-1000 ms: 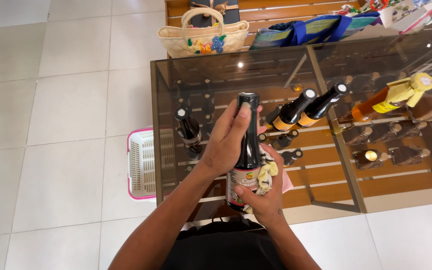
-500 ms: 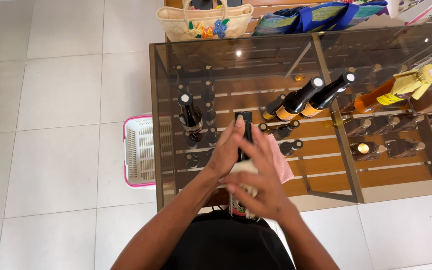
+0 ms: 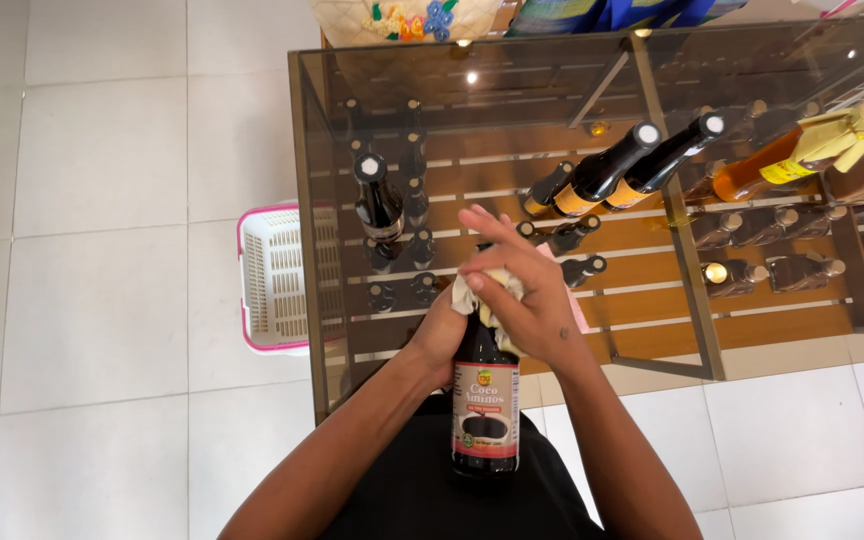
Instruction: Wiping a glass display shelf and cleaning individual sauce bottles with a cloth.
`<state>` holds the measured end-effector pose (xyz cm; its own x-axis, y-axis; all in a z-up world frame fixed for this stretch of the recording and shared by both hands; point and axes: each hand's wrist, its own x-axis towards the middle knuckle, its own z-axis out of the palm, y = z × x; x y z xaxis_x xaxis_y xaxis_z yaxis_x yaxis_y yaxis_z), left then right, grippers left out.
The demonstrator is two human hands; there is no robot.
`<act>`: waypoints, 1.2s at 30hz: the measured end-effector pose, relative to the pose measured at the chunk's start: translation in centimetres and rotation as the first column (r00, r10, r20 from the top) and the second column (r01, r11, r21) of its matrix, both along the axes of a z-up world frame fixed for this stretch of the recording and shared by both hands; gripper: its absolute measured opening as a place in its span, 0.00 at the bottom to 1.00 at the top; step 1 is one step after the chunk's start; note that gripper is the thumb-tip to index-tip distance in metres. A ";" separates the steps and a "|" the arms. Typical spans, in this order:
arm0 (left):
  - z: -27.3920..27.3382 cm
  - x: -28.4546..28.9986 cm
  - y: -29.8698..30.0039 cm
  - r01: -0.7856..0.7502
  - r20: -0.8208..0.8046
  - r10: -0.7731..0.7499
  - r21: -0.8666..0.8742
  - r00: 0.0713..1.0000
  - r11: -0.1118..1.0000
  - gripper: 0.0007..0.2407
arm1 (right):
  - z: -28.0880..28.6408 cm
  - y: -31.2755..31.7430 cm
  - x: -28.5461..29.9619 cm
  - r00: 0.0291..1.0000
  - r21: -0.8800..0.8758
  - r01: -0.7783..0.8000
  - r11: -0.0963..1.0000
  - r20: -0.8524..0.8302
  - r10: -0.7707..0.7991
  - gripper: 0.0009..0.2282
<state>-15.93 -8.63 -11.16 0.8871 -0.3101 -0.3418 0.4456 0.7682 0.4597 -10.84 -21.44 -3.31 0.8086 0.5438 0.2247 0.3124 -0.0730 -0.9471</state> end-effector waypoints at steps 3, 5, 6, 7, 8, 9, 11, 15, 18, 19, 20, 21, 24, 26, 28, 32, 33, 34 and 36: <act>1.0 -1.4 0.6 0.019 -0.035 -0.023 -0.107 0.999 0.994 0.18 | -0.2 -0.4 -2.7 0.993 -0.077 -0.017 0.997 0.113 0.026 0.04; 1.5 -2.0 0.9 0.037 -0.059 -0.048 -0.182 0.997 0.983 0.19 | 0.0 -0.7 -4.6 0.989 -0.084 -0.029 0.996 0.144 0.041 0.04; 1.4 -2.3 1.0 0.037 -0.089 -0.051 -0.160 0.995 0.986 0.21 | 0.3 -0.8 -5.6 0.991 -0.096 -0.022 0.995 0.127 0.034 0.05; 1.4 -2.5 0.9 0.038 -0.115 -0.054 -0.140 0.992 0.989 0.22 | 0.8 -1.1 -6.5 0.993 -0.111 -0.014 0.994 0.115 0.027 0.06; 1.1 -2.7 0.6 0.034 -0.122 -0.053 -0.148 0.991 0.988 0.22 | 0.9 -1.3 -7.3 0.994 -0.118 -0.018 0.993 0.108 0.031 0.06; 0.8 -2.5 0.5 0.024 -0.127 -0.050 -0.196 0.991 0.980 0.22 | 0.9 -1.3 -7.8 0.990 -0.110 -0.025 0.994 0.132 0.040 0.08; 0.3 -2.4 0.3 0.006 -0.133 -0.039 -0.241 0.990 0.970 0.21 | 0.9 -1.7 -8.6 0.986 -0.100 -0.042 0.994 0.156 0.057 0.09; 0.4 -3.1 0.1 -0.134 -0.035 0.134 -0.018 0.990 0.991 0.16 | 0.3 -3.2 -10.3 0.967 -0.100 -0.154 0.983 0.190 0.171 0.11; 0.1 -2.6 0.5 -0.128 0.022 0.127 0.080 0.992 0.989 0.17 | 0.2 -3.4 -10.2 0.920 -0.110 -0.281 0.953 0.253 0.301 0.11; -0.3 -3.2 0.3 -0.125 0.018 0.123 0.120 0.992 0.985 0.17 | 0.3 -3.6 -10.7 0.896 -0.120 -0.347 0.930 0.249 0.367 0.11; -0.8 -3.3 0.2 -0.120 0.003 0.120 0.116 0.993 0.986 0.17 | 0.1 -3.4 -10.2 0.901 -0.120 -0.346 0.931 0.235 0.365 0.11; -1.3 -3.5 0.0 -0.143 0.038 0.140 0.087 0.989 0.986 0.17 | -0.1 -3.3 -9.8 0.906 -0.145 -0.320 0.936 0.243 0.347 0.12; -1.7 -2.9 0.2 -0.158 0.057 0.157 0.016 0.986 0.987 0.16 | -0.4 -1.9 -7.4 0.942 -0.190 -0.184 0.964 0.246 0.228 0.13; -0.7 -2.6 0.4 -0.155 0.027 0.156 -0.031 0.987 0.987 0.15 | -0.6 -1.2 -5.7 0.965 -0.215 -0.080 0.973 0.227 0.129 0.12; 1.1 -3.1 0.6 -0.108 0.043 0.107 0.000 0.993 0.994 0.15 | -1.2 -0.5 -4.3 0.986 -0.147 0.006 0.989 0.165 0.019 0.11; -0.4 -3.3 1.1 -0.145 0.039 0.145 -0.008 0.989 0.989 0.13 | -1.1 0.1 -4.4 0.994 -0.096 0.037 0.995 0.102 -0.027 0.11; -0.7 -3.3 1.1 -0.122 0.045 0.123 -0.026 0.991 0.992 0.13 | -1.3 0.0 -5.1 0.991 -0.139 0.024 0.990 0.133 -0.005 0.11; -1.0 -3.4 1.2 -0.099 0.052 0.101 -0.044 0.994 0.994 0.12 | -1.5 -0.2 -5.8 0.986 -0.181 0.013 0.983 0.163 0.017 0.12; -0.7 -3.5 1.3 -0.115 0.008 0.116 -0.076 0.993 0.991 0.11 | -0.5 -1.1 -7.5 0.984 -0.181 -0.055 0.982 0.156 0.084 0.12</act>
